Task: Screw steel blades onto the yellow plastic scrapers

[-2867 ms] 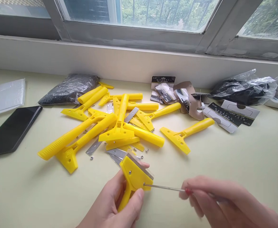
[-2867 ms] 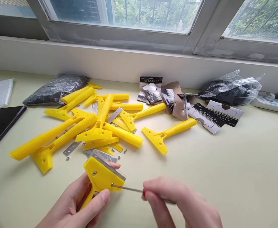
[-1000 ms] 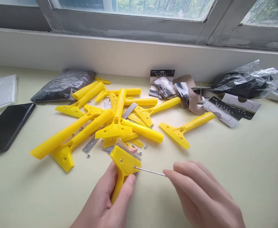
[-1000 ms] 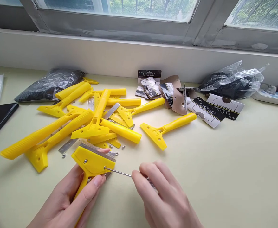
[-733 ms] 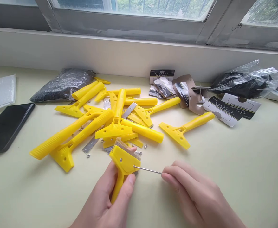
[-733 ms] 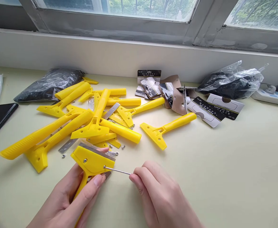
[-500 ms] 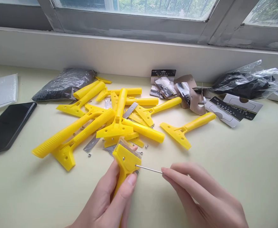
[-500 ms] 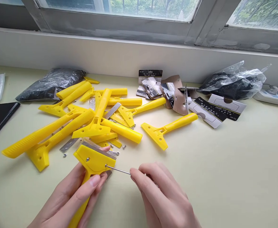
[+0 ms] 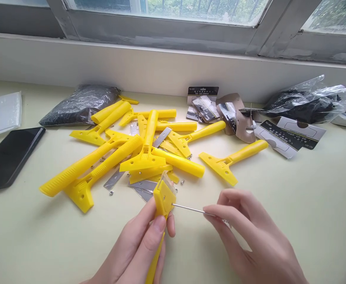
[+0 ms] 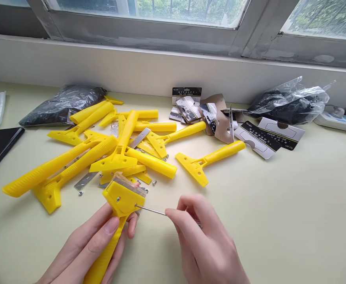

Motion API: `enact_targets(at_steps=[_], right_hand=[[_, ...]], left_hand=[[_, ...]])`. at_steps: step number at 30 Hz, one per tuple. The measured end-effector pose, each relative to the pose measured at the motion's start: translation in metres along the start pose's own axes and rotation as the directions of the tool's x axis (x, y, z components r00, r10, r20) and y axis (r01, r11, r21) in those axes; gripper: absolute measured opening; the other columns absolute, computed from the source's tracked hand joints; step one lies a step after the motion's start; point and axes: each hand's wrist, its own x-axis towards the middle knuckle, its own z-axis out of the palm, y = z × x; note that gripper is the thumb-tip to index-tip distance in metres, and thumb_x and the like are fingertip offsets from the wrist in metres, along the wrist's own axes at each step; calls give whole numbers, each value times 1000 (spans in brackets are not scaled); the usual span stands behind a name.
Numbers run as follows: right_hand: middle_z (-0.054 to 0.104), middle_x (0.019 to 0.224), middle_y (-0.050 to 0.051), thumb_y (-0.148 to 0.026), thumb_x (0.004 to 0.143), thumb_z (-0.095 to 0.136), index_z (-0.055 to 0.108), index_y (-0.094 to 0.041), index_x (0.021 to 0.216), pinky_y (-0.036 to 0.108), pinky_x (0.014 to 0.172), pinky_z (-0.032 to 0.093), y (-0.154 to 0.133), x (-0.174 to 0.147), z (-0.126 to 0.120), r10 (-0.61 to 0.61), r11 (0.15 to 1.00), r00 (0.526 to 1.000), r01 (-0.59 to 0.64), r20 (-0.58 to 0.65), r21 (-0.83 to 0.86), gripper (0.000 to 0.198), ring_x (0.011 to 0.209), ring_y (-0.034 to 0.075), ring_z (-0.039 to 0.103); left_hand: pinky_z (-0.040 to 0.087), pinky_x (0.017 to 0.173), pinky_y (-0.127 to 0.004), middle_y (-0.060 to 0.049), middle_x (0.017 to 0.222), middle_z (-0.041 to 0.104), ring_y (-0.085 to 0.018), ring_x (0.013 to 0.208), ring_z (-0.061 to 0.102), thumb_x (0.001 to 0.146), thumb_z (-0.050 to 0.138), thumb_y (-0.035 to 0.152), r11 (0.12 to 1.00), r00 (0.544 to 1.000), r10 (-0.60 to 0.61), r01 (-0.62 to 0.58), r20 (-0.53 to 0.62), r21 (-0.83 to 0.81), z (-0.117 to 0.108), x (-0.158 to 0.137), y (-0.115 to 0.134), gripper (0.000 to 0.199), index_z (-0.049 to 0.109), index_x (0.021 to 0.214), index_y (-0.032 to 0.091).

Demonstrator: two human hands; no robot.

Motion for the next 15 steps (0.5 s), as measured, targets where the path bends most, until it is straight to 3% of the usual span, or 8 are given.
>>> enact_targets(at_steps=[3,6,10,15], right_hand=[[59,105,9,-24,101,56,65,-17,111,19,73,57,1,2,0,62,997,994,-65,90,37,16,84,11,67],[62,94,4,-18,102,50,64,-19,99,17,72,56,4,3,0,74,984,979,-102,188,146,15,80,9,66],[65,92,3,-12,99,53,65,-20,97,16,68,54,4,0,0,46,989,995,-57,85,138,14,77,9,67],[64,97,5,-13,94,62,68,-19,98,17,70,56,2,1,-1,11,999,1000,-10,-25,39,10,78,10,68]], left_hand=[[44,33,-20,-2,68,64,-9,36,46,85,73,45,999,1000,22,-23,20,35,-2,2,-1,31,74,111,30],[45,33,-20,-1,67,64,-10,36,47,84,74,45,997,999,54,-54,5,47,-2,3,-1,35,73,116,32],[48,34,-22,-4,82,70,-10,38,50,83,75,46,995,996,84,-83,-14,48,0,3,-5,41,72,122,33],[47,37,-17,-4,95,72,-5,43,50,89,72,47,993,987,113,-110,-118,31,1,-3,-19,56,58,142,35]])
